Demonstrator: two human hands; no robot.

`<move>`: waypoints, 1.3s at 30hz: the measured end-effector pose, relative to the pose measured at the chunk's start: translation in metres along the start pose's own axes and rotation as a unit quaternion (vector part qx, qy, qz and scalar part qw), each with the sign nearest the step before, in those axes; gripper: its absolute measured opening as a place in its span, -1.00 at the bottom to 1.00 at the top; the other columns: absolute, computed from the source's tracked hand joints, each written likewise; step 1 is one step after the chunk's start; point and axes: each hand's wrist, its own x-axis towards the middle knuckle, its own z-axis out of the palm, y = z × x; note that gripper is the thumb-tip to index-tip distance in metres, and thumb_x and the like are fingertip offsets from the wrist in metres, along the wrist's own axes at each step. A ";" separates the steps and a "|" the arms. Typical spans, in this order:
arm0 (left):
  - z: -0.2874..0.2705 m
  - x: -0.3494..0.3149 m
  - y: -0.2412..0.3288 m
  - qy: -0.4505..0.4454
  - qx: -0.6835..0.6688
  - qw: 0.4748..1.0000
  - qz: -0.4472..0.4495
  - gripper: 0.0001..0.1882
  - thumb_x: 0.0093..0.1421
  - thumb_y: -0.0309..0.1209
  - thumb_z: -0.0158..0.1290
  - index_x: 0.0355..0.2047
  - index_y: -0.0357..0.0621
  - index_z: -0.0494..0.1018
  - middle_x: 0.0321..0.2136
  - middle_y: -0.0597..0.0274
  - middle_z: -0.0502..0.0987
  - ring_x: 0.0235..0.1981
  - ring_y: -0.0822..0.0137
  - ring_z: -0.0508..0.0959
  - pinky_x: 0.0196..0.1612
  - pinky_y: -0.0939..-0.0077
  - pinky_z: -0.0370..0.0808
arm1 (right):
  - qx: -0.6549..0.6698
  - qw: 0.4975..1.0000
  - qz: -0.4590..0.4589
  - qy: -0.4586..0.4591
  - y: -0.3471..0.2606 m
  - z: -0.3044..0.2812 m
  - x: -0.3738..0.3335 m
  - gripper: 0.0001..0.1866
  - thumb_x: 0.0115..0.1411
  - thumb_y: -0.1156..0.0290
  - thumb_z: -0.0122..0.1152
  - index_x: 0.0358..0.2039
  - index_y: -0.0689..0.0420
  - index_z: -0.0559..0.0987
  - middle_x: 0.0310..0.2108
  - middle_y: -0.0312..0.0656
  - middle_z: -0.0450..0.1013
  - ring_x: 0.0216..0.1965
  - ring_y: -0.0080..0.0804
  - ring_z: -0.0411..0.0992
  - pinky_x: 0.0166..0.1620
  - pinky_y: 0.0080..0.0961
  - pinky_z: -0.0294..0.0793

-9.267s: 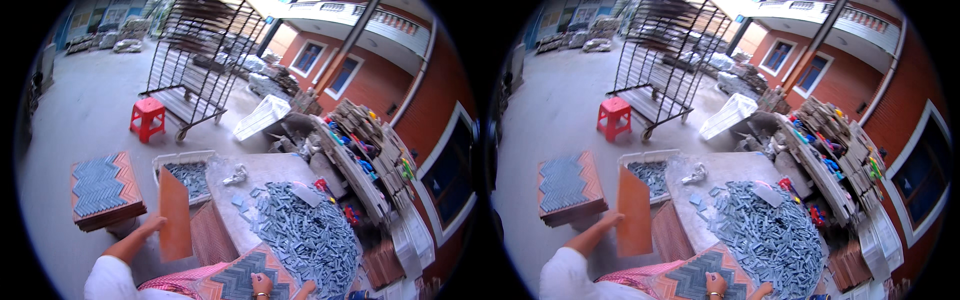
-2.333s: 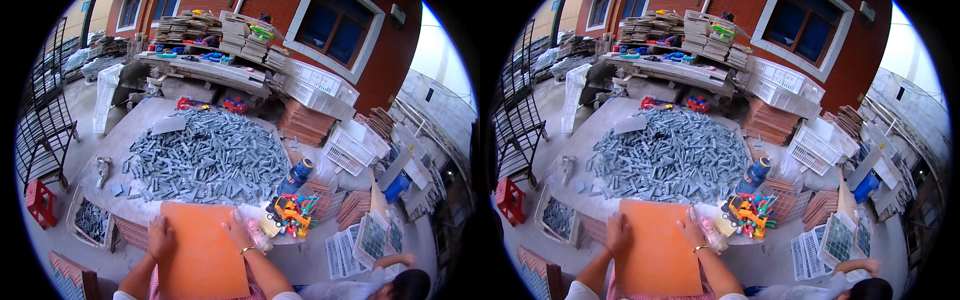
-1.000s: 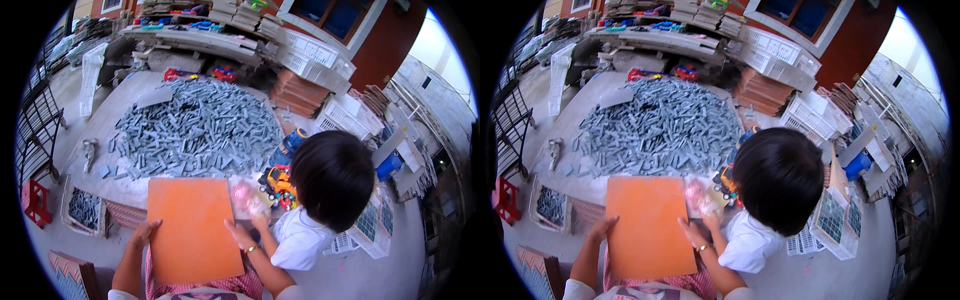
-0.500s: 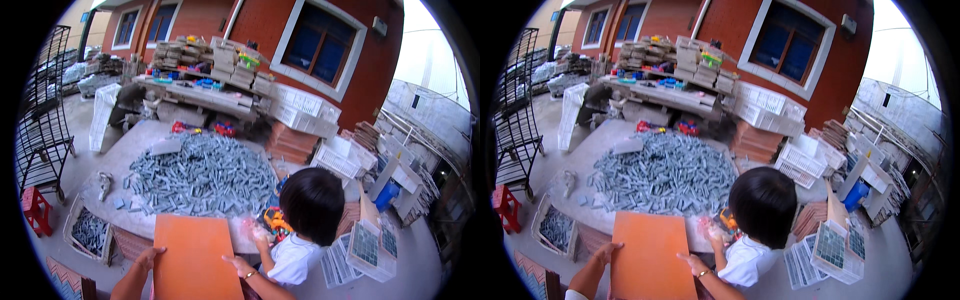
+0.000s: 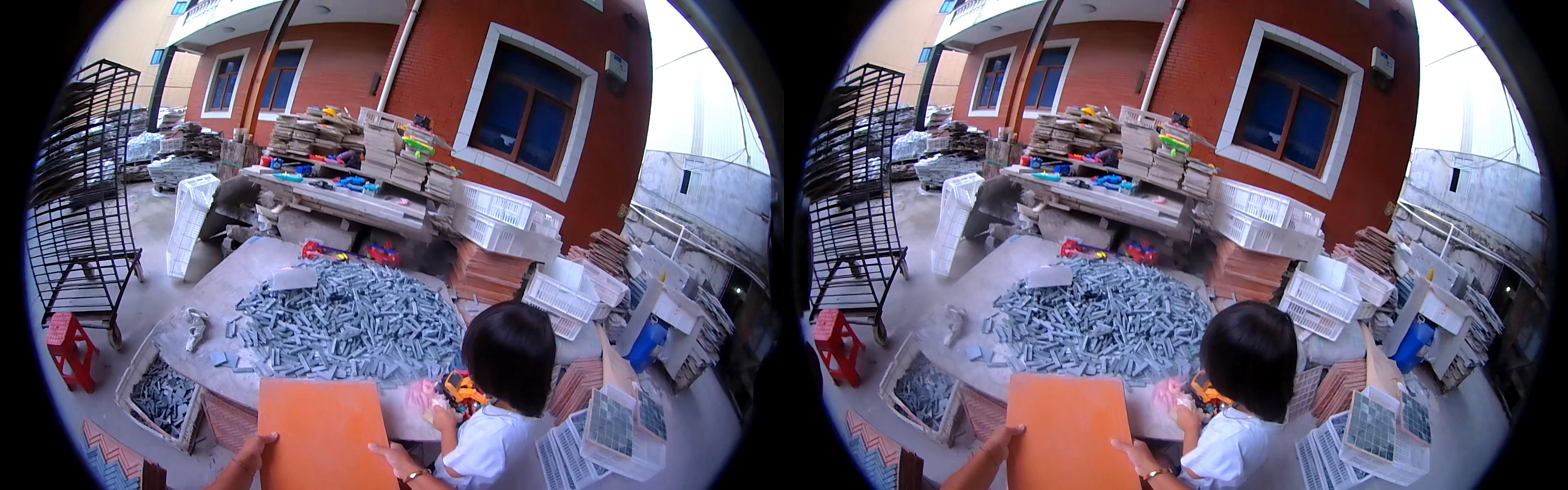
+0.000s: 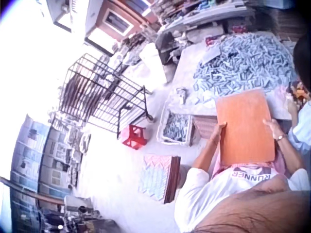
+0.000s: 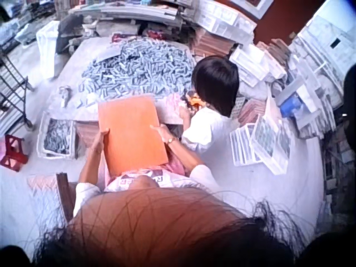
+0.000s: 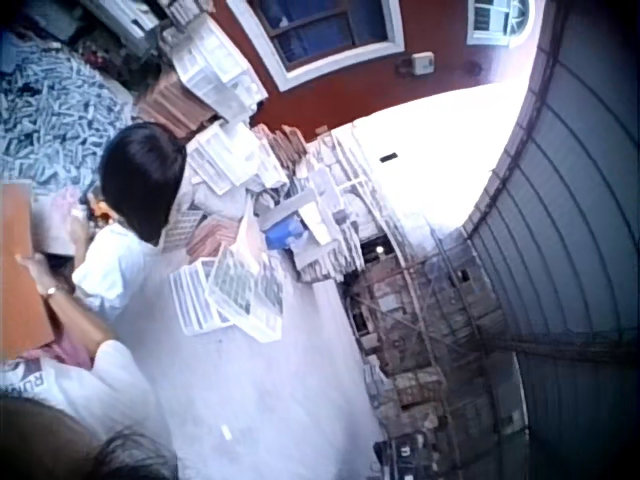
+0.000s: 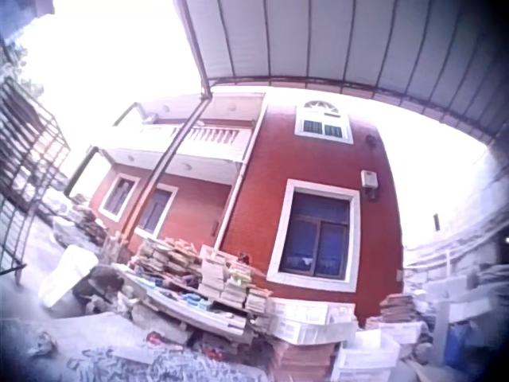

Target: The person sits on the floor and arranges small rectangular tiles by hand onto a larger board, forming a herringbone pattern. A child is nearby playing with toys.

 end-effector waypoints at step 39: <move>-0.034 0.029 -0.038 0.037 0.593 0.661 0.459 -0.65 0.09 -0.51 -0.10 -0.08 -0.13 0.42 -0.02 0.11 0.42 0.08 0.11 0.36 0.16 0.26 0.25 | -0.630 0.644 -0.433 0.030 -0.008 -0.030 0.003 -0.55 0.11 0.59 -0.13 0.06 0.13 0.35 0.09 -0.12 0.28 0.13 -0.22 0.25 0.15 -0.39 0.25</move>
